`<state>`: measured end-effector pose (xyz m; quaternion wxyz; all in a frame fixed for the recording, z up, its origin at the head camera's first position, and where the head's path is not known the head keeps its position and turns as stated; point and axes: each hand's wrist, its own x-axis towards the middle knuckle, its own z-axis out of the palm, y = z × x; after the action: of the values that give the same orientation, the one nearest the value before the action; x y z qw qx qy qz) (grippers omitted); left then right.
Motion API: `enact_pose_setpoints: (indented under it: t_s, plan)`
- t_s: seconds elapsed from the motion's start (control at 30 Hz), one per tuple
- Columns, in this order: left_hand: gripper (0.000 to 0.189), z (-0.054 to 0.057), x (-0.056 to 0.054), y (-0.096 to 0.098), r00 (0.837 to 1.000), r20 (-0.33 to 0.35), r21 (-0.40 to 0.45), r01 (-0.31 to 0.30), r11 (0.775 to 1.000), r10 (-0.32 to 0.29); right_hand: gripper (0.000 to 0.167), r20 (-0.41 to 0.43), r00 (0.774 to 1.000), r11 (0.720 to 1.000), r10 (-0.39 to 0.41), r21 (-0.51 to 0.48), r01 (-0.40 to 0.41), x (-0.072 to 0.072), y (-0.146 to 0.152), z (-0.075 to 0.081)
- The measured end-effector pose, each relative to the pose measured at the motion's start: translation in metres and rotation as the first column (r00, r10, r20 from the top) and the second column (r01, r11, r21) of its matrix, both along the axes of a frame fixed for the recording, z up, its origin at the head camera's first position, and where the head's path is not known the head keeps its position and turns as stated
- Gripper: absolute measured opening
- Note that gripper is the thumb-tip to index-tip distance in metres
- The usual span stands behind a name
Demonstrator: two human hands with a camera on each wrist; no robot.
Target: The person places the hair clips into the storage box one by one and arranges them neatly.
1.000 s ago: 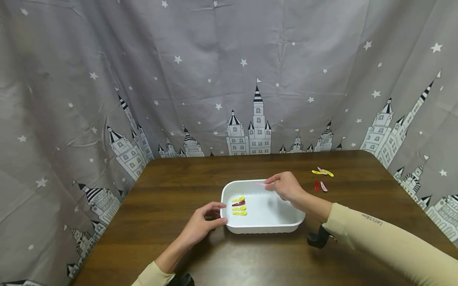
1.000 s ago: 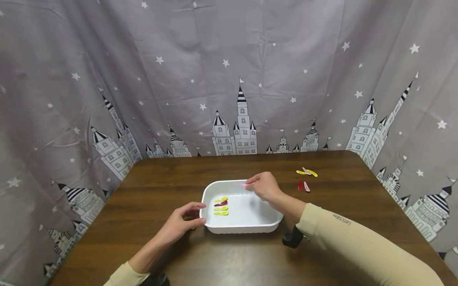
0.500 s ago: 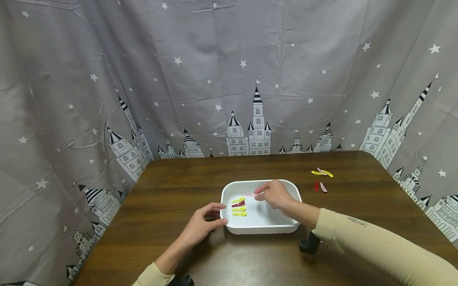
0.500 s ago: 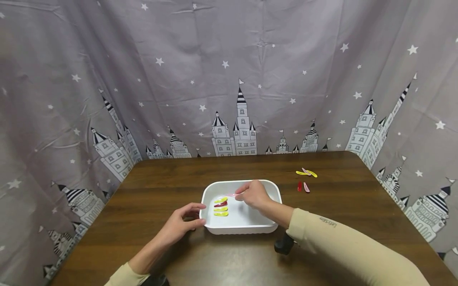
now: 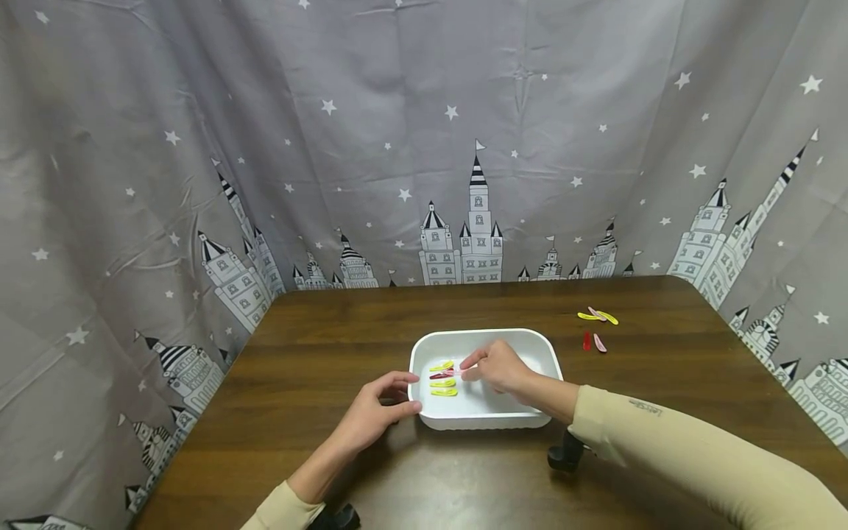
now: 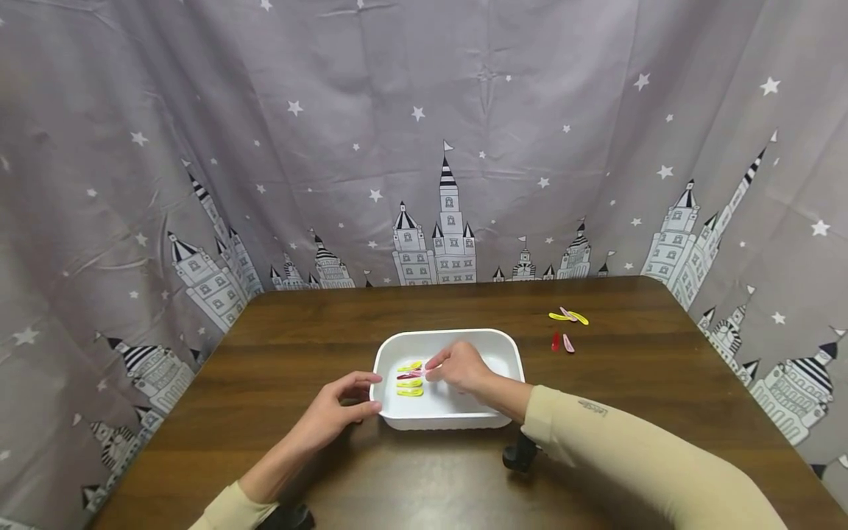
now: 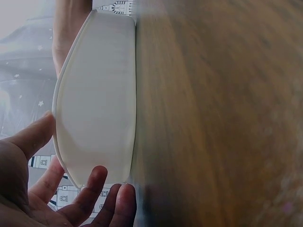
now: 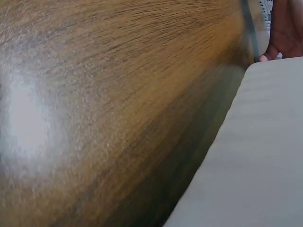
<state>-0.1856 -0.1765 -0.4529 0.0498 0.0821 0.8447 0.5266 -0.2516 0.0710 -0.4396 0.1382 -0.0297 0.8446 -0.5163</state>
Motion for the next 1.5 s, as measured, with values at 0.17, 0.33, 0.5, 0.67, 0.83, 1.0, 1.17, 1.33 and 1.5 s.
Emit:
enact_pose_setpoints:
  t_s: [0.17, 0.33, 0.5, 0.67, 0.83, 1.0, 1.17, 1.33, 1.5]
  plan:
    - [0.04, 0.001, 0.0, 0.001, 1.0, 0.004, -0.008, 0.004, 1.0, -0.004, 0.013, 0.031, 0.999, 1.0, 0.025, -0.003, -0.025, 0.001, -0.002, -0.005]
    - [0.039, 0.002, 0.0, 0.001, 1.0, 0.003, -0.016, 0.0, 1.0, 0.0, 0.014, 0.042, 0.997, 0.998, 0.059, -0.006, -0.059, 0.002, -0.003, -0.007]
    - [0.039, 0.002, 0.0, 0.001, 1.0, 0.001, -0.026, -0.005, 1.0, 0.005, 0.011, 0.049, 0.993, 0.994, 0.108, 0.003, -0.109, 0.002, -0.004, -0.008]
    - [0.039, 0.001, -0.001, 0.0, 1.0, 0.002, -0.024, -0.005, 1.0, 0.005, 0.009, 0.055, 0.988, 0.989, 0.147, 0.009, -0.147, 0.002, -0.005, -0.01]
    - [0.04, 0.001, 0.0, 0.0, 1.0, 0.0, -0.019, -0.005, 1.0, 0.005, 0.01, 0.043, 0.983, 0.984, 0.177, 0.013, -0.178, 0.003, -0.005, -0.013]
    - [0.04, 0.0, -0.001, 0.0, 1.0, -0.005, -0.016, 0.003, 1.0, -0.003, 0.009, 0.045, 0.982, 0.983, 0.183, 0.028, -0.184, 0.003, -0.005, -0.014]
    - [0.041, -0.001, -0.002, -0.001, 1.0, -0.005, -0.008, 0.01, 1.0, -0.01, 0.011, 0.044, 0.98, 0.979, 0.195, 0.058, -0.197, 0.003, -0.005, -0.015]
    - [0.041, -0.001, -0.002, -0.001, 1.0, 0.003, -0.008, 0.012, 1.0, -0.012, 0.009, 0.036, 0.976, 0.973, 0.213, 0.08, -0.215, 0.003, -0.005, -0.015]
    - [0.041, -0.001, -0.002, -0.001, 1.0, 0.003, -0.013, 0.011, 1.0, -0.01, 0.009, 0.023, 0.975, 0.968, 0.221, 0.112, -0.223, 0.003, -0.005, -0.016]
